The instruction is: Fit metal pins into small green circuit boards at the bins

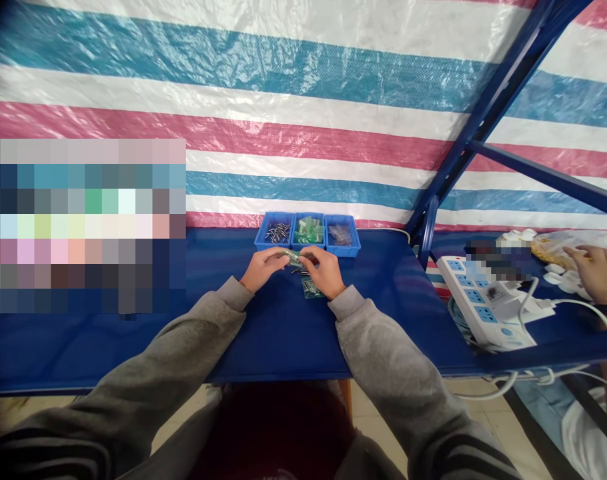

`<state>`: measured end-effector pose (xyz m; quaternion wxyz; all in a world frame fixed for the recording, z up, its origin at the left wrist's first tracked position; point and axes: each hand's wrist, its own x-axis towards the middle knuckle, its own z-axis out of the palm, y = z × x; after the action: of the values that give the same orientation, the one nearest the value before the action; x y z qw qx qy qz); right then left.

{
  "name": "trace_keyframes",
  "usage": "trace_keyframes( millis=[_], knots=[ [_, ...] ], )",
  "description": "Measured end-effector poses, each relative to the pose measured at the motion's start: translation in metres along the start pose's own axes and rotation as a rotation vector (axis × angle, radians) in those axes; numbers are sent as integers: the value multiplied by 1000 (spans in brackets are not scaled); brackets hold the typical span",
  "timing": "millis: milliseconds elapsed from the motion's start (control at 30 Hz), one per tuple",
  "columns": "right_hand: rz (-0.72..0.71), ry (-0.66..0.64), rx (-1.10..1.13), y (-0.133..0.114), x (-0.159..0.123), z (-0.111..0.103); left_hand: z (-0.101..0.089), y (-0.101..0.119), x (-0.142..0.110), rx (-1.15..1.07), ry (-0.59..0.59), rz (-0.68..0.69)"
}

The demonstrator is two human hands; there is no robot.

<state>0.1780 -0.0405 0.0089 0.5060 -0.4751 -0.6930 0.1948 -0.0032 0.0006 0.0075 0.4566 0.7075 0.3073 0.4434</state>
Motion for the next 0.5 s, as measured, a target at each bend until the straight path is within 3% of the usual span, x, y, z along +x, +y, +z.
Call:
trace_keyframes(
  millis=[167, 367, 500],
  knots=[
    [44, -11, 91, 3, -1, 0, 0, 0, -1, -46, 28, -43],
    [-144, -16, 77, 3, -2, 0, -3, -2, 0, -135, 102, -73],
    [-192, 15, 20, 4, 0, 0, -1, -1, -1, -234, 20, -125]
  ],
)
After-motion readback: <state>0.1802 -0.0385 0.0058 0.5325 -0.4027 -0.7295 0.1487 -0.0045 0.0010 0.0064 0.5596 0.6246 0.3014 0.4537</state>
